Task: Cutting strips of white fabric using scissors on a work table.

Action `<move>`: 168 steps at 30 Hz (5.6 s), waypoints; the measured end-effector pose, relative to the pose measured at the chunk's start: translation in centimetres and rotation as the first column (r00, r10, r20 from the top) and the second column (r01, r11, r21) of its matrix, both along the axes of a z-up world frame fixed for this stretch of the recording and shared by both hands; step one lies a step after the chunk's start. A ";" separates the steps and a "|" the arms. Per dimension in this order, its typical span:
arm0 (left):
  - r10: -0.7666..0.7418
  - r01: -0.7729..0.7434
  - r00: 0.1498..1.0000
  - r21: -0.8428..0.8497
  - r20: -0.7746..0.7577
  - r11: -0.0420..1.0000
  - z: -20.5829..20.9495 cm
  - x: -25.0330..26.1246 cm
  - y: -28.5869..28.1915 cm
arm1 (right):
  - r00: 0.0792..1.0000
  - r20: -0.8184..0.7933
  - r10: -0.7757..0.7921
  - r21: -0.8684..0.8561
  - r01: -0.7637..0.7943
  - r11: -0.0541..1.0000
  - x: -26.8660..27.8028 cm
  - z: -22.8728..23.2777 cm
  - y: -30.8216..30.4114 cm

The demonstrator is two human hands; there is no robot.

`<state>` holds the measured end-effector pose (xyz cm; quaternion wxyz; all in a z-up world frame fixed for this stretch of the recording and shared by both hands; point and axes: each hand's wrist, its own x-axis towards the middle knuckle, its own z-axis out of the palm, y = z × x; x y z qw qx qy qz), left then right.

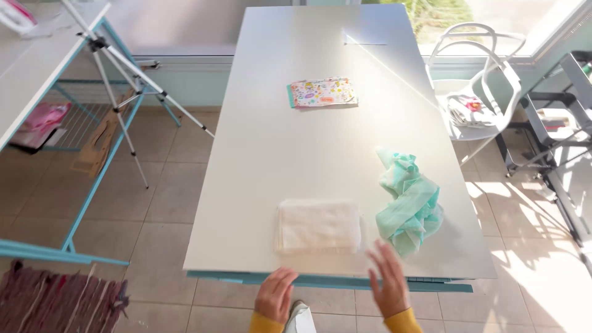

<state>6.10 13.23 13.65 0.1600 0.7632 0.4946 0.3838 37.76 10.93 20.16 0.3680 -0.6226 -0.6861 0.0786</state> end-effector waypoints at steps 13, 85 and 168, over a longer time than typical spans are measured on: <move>-0.323 0.348 0.794 -0.050 -0.514 0.936 -0.2 12.5 17.7 | 0.938 0.326 -0.118 -0.273 0.213 0.938 16.6 -4.2 23.5; -0.138 0.113 0.946 -0.103 -0.293 0.988 5.7 4.7 22.6 | 0.981 -0.065 -0.180 -0.345 0.147 0.927 5.2 -2.4 12.1; 0.415 -0.414 0.907 -0.032 0.074 0.910 4.0 1.5 17.1 | 0.928 0.361 0.089 -0.221 -0.007 0.975 8.7 -2.8 14.8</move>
